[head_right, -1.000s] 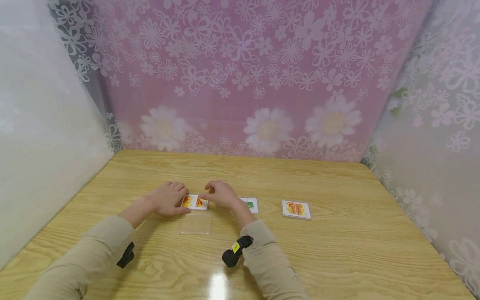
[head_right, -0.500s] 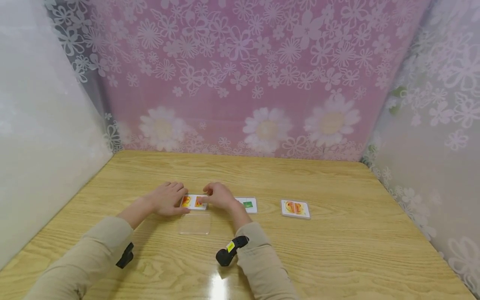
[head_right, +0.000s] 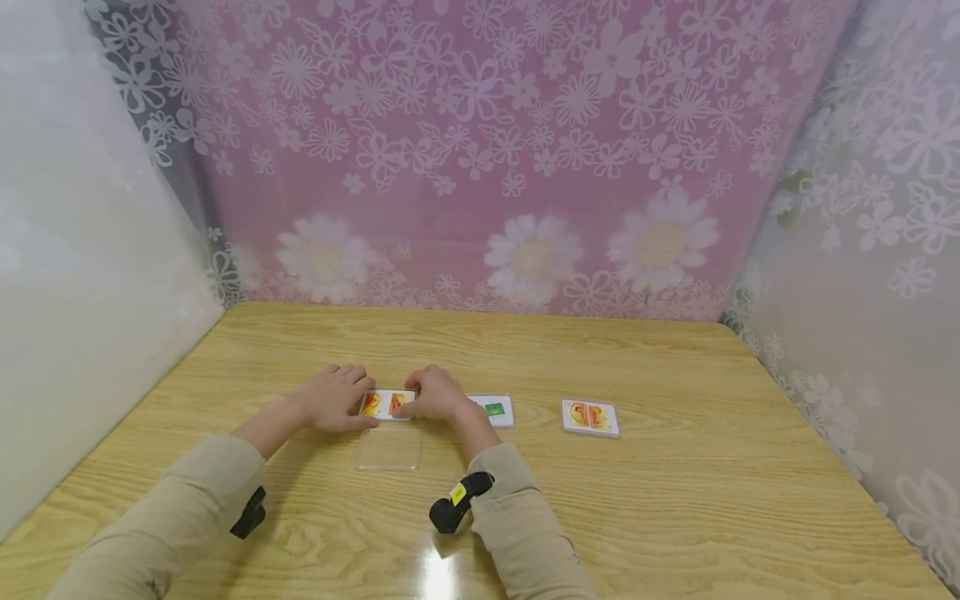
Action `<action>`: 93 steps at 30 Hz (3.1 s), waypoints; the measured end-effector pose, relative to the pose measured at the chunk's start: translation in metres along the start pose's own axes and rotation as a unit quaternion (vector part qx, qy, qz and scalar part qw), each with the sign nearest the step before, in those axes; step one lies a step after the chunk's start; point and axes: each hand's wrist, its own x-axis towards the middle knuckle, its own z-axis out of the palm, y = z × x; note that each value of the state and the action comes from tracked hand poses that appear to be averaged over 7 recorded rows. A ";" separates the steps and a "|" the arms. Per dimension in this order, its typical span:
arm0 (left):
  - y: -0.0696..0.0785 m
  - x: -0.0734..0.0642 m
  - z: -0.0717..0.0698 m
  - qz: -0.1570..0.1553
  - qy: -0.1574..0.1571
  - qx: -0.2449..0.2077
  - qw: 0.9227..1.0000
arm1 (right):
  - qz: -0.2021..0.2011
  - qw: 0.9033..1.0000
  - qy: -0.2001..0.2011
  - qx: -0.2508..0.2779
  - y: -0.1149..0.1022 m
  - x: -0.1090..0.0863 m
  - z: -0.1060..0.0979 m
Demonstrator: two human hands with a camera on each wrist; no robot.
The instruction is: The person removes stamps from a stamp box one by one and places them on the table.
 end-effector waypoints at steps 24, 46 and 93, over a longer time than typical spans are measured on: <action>-0.001 0.001 0.002 -0.004 0.000 -0.003 1.000 | 0.004 0.999 0.037 -0.007 -0.002 0.000 0.000; -0.002 0.000 0.001 0.008 0.014 -0.004 1.000 | -0.002 0.996 0.093 -0.009 0.000 0.003 0.004; -0.003 -0.003 0.005 -0.007 0.004 0.004 1.000 | 0.034 0.990 0.092 0.099 0.011 -0.003 -0.013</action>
